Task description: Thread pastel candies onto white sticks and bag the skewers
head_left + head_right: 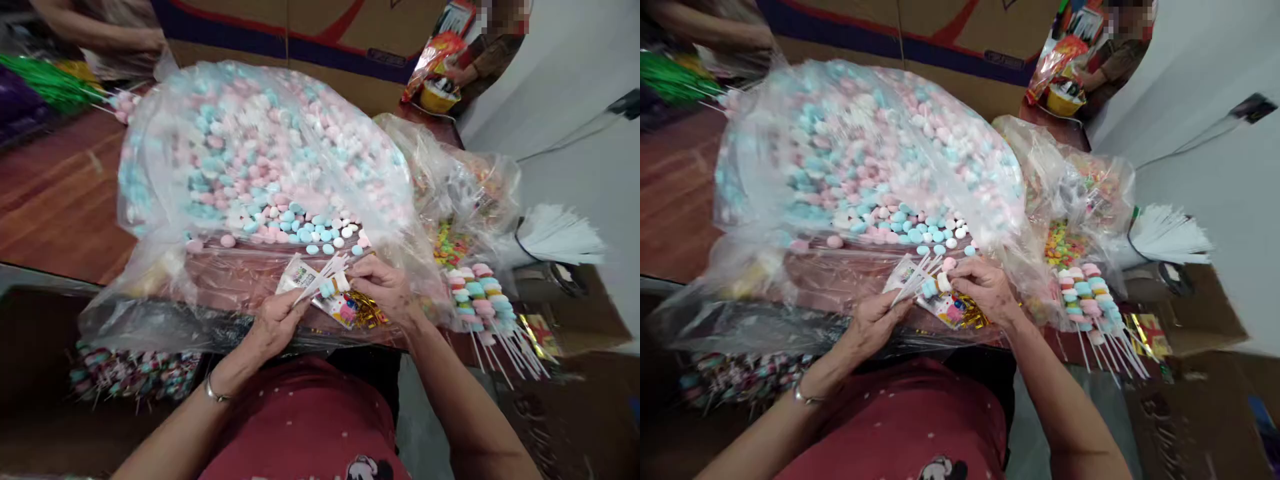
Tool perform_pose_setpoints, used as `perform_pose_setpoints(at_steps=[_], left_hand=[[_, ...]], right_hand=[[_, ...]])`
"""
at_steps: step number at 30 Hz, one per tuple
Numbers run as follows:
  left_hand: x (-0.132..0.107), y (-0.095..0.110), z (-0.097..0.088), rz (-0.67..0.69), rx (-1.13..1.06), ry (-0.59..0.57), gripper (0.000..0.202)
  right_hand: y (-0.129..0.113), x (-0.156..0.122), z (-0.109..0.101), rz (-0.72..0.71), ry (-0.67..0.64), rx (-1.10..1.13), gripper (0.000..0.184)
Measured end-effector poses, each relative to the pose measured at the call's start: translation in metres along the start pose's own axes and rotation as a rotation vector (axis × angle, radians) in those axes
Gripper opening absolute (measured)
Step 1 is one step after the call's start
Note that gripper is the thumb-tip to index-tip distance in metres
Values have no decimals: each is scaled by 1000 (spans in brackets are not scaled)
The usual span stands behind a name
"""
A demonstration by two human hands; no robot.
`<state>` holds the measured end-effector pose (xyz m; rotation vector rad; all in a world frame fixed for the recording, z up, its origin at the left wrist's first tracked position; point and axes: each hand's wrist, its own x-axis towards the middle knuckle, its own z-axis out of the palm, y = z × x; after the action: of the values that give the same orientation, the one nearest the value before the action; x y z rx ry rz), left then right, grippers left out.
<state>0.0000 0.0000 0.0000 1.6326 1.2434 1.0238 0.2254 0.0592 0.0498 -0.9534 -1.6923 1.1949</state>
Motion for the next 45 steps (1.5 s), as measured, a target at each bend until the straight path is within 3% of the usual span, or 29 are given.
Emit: perform_pose_setpoints(at_steps=[6, 9, 11, 14, 18, 22, 26, 29, 32, 36, 41, 45], left_hand=[[-1, 4, -2, -14, -77, -20, 32], [-2, 0, 0, -34, -115, 29, 27], [-3, -3, 1, -83, -166, 105, 24], [-3, -8, 2, -160, -286, 195, 23], [-2, -6, 2, -187, -331, 209, 23], [-1, 0, 1, -189, -273, 212, 21], [-1, 5, -1, -182, -215, 170, 25], [-1, 5, -2, -186, -197, 166, 24], [-2, 5, -2, -178, -186, 167, 24], [-2, 5, -2, -168, -181, 163, 25], [-1, 7, -2, -172, -198, 162, 28], [-1, 6, -2, -174, -188, 162, 29]], right_hand=[[1, 0, 10, 16, -32, -54, 5], [-3, 7, 10, 33, -72, -45, 19], [-4, 15, 7, 18, -31, -52, 32], [-4, 28, 3, -73, -16, -411, 24], [-1, 36, 5, -151, -300, -948, 19], [7, 35, 14, -142, -364, -1128, 23], [14, 35, 19, -66, -272, -1208, 21], [16, 36, 19, -118, -271, -1268, 19], [19, 34, 18, -205, -286, -1302, 19], [20, 34, 15, -210, -227, -1189, 20], [13, 41, 3, -15, 72, -833, 15], [14, 45, 2, 114, 61, -809, 12]])
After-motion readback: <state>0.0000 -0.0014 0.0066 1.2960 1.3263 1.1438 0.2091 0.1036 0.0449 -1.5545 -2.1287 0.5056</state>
